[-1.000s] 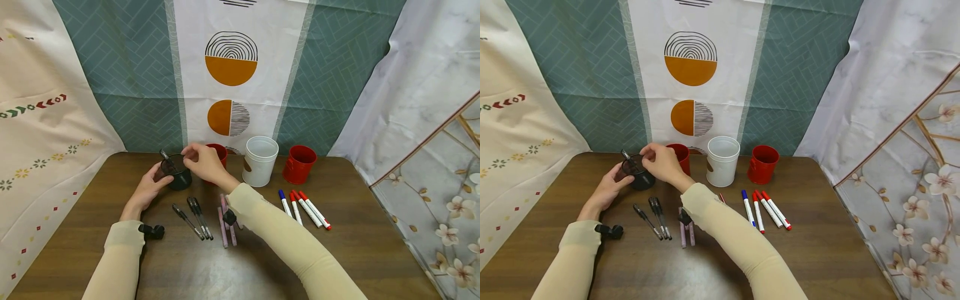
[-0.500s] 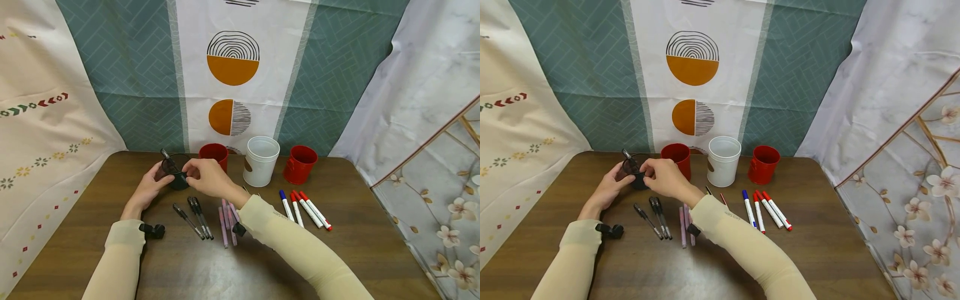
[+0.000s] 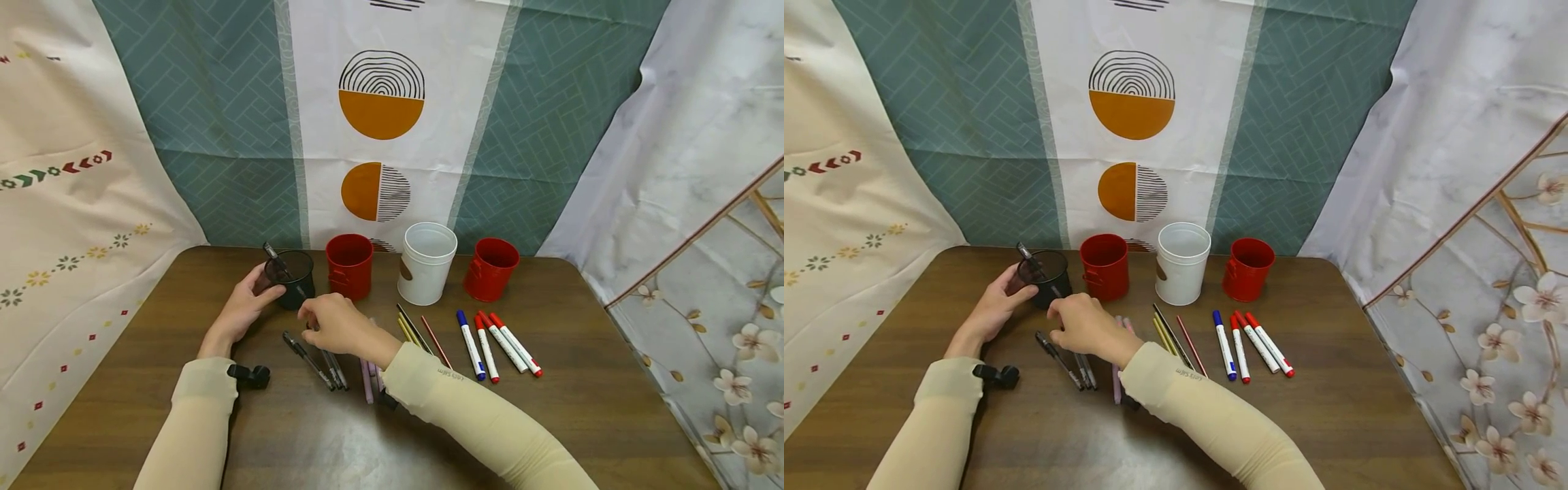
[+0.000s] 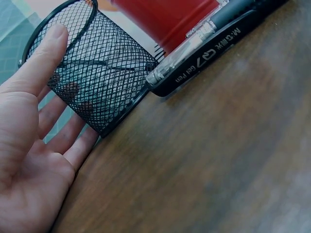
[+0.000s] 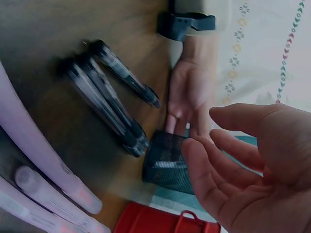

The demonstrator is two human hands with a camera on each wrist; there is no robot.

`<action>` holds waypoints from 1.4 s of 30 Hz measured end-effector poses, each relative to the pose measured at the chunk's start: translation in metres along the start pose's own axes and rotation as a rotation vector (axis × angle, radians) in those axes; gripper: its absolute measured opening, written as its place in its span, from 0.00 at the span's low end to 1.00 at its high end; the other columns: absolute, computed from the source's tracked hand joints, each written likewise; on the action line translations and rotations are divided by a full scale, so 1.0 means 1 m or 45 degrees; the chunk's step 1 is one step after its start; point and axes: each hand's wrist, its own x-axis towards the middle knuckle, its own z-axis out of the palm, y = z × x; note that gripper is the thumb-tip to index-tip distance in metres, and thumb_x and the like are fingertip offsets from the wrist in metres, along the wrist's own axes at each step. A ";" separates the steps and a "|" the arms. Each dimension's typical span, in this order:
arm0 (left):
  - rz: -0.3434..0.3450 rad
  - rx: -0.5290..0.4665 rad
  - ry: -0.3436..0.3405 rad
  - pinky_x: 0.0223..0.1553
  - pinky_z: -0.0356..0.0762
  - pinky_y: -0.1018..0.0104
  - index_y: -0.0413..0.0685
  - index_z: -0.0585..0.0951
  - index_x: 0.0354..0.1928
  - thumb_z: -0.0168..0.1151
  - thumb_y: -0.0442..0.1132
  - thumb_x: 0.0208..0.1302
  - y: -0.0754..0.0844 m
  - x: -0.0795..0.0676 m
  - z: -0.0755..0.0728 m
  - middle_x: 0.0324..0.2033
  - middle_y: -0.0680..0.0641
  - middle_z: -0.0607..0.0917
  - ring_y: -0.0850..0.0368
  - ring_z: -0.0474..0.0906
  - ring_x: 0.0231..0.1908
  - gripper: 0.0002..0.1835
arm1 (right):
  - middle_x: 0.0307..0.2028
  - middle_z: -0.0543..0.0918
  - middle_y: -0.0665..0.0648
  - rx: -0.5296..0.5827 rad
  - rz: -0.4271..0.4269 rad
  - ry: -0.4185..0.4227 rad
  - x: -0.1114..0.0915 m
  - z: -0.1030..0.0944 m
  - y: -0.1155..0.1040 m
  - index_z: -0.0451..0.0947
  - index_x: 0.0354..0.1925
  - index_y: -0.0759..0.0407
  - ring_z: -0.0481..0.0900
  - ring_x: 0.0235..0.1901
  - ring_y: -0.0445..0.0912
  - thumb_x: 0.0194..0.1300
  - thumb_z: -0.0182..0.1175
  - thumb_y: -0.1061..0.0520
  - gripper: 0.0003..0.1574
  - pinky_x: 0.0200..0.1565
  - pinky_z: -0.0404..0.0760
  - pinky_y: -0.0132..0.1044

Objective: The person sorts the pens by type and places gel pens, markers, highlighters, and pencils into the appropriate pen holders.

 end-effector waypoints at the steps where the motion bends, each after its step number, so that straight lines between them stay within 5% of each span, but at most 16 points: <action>1: -0.001 -0.001 0.002 0.58 0.73 0.83 0.48 0.60 0.83 0.66 0.44 0.77 0.000 0.000 0.000 0.76 0.34 0.68 0.38 0.64 0.75 0.39 | 0.41 0.90 0.54 -0.017 0.000 -0.007 -0.001 0.002 0.000 0.87 0.55 0.59 0.82 0.36 0.40 0.70 0.72 0.56 0.17 0.40 0.80 0.24; 7: 0.002 -0.011 0.004 0.58 0.73 0.82 0.48 0.61 0.83 0.66 0.43 0.77 -0.001 0.000 0.000 0.76 0.34 0.68 0.41 0.66 0.75 0.38 | 0.32 0.85 0.50 -0.089 0.008 -0.037 -0.003 0.013 -0.002 0.88 0.52 0.59 0.74 0.30 0.38 0.69 0.73 0.56 0.15 0.34 0.75 0.25; 16: -0.001 0.003 0.003 0.58 0.72 0.83 0.49 0.61 0.83 0.66 0.45 0.77 -0.002 0.001 -0.001 0.76 0.35 0.68 0.42 0.64 0.76 0.39 | 0.33 0.83 0.46 -0.183 0.092 -0.138 -0.005 0.032 -0.006 0.88 0.46 0.54 0.79 0.33 0.37 0.68 0.74 0.53 0.11 0.37 0.79 0.28; 25: -0.008 0.010 0.003 0.58 0.72 0.83 0.50 0.60 0.83 0.66 0.44 0.77 0.001 0.000 0.000 0.77 0.35 0.68 0.37 0.62 0.77 0.39 | 0.29 0.82 0.45 -0.263 0.130 -0.128 -0.004 0.043 -0.007 0.86 0.38 0.52 0.79 0.29 0.36 0.67 0.75 0.52 0.08 0.32 0.79 0.29; 31: -0.014 0.008 0.004 0.58 0.71 0.84 0.50 0.60 0.83 0.66 0.45 0.77 0.001 0.000 -0.001 0.76 0.36 0.68 0.38 0.62 0.77 0.39 | 0.23 0.78 0.46 -0.334 0.173 -0.102 -0.001 0.048 -0.011 0.78 0.26 0.51 0.77 0.23 0.38 0.65 0.75 0.53 0.16 0.26 0.76 0.30; 42: -0.015 0.010 -0.003 0.58 0.71 0.84 0.49 0.59 0.83 0.66 0.44 0.77 0.003 -0.001 0.000 0.77 0.36 0.67 0.38 0.62 0.77 0.40 | 0.25 0.80 0.46 -0.300 0.295 -0.145 0.006 0.052 -0.016 0.82 0.28 0.51 0.77 0.24 0.38 0.61 0.78 0.51 0.13 0.27 0.78 0.30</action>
